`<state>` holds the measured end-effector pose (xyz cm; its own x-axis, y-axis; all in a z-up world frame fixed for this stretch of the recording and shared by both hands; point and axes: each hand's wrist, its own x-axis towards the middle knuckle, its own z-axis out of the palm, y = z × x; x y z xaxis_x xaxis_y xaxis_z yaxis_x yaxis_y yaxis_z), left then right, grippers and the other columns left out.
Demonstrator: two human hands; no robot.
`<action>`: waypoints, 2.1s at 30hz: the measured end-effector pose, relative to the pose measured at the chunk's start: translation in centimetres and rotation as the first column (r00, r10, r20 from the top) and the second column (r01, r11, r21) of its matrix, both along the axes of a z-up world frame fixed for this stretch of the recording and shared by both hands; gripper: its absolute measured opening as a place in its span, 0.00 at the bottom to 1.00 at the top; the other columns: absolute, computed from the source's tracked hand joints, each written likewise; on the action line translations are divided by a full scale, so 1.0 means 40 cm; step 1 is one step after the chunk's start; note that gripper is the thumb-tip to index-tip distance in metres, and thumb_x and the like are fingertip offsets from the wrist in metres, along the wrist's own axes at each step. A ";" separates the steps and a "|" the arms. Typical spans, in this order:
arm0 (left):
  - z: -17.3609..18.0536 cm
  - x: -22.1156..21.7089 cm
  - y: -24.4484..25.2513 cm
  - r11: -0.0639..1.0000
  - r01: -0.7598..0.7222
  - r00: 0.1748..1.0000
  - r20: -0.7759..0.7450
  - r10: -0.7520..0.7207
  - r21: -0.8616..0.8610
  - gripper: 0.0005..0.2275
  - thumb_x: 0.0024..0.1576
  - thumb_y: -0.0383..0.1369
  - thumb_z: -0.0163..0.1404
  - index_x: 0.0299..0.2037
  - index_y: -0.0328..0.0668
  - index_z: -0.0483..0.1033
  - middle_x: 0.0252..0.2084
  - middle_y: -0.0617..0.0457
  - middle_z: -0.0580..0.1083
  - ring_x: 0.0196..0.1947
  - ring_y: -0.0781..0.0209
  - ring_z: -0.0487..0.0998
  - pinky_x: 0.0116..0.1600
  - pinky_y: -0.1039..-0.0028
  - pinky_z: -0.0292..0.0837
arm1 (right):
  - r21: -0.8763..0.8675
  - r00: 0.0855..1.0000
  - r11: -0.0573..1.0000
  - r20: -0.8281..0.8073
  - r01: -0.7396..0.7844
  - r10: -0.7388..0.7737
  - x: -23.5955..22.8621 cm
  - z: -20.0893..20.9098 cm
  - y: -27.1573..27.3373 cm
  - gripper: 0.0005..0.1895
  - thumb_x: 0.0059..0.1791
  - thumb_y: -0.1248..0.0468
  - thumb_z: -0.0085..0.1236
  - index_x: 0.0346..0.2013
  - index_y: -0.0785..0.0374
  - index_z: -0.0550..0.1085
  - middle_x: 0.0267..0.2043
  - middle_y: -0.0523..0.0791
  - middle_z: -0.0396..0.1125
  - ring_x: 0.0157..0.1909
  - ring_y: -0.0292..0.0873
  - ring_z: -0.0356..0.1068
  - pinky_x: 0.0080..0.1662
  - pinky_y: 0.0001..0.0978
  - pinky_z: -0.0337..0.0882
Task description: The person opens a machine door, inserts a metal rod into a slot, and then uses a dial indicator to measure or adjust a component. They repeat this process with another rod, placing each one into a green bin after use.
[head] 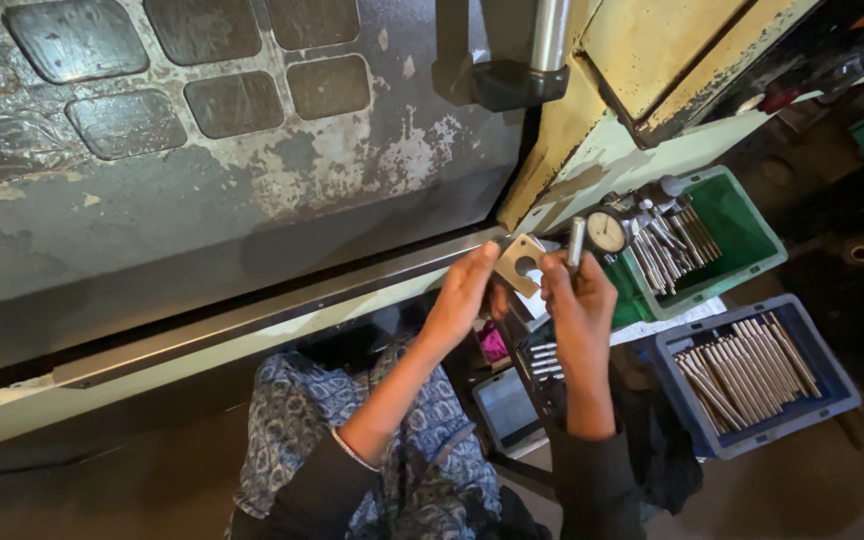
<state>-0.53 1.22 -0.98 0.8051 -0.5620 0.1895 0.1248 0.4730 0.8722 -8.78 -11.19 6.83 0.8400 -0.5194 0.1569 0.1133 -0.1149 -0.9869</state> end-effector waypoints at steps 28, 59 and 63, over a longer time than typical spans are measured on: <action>-0.231 0.059 -0.022 0.921 0.003 0.998 -0.064 0.024 0.390 0.17 0.60 0.41 0.54 0.53 0.40 0.69 0.29 0.56 0.77 0.18 0.72 0.72 0.23 0.81 0.65 | -0.497 0.972 0.836 0.137 0.234 -0.190 0.060 -0.324 -0.207 0.15 0.53 0.61 0.63 0.47 0.70 0.74 0.35 0.46 0.72 0.36 0.41 0.70 0.38 0.34 0.71; -0.317 0.004 -0.094 0.923 0.032 0.997 0.047 -0.054 0.382 0.11 0.62 0.32 0.52 0.49 0.32 0.73 0.32 0.52 0.77 0.29 0.68 0.77 0.34 0.76 0.75 | -0.709 0.780 0.443 0.244 0.548 -0.576 0.068 -0.417 -0.506 0.10 0.53 0.64 0.67 0.47 0.61 0.78 0.46 0.51 0.69 0.47 0.53 0.71 0.47 0.42 0.71; -0.307 -0.018 -0.126 0.936 0.041 0.995 0.068 -0.069 0.351 0.11 0.62 0.32 0.53 0.49 0.31 0.74 0.32 0.52 0.77 0.30 0.69 0.78 0.35 0.77 0.77 | -0.879 0.766 0.311 0.089 0.360 -0.636 0.165 -0.427 -0.614 0.16 0.50 0.55 0.64 0.51 0.56 0.78 0.51 0.53 0.69 0.55 0.60 0.65 0.55 0.59 0.61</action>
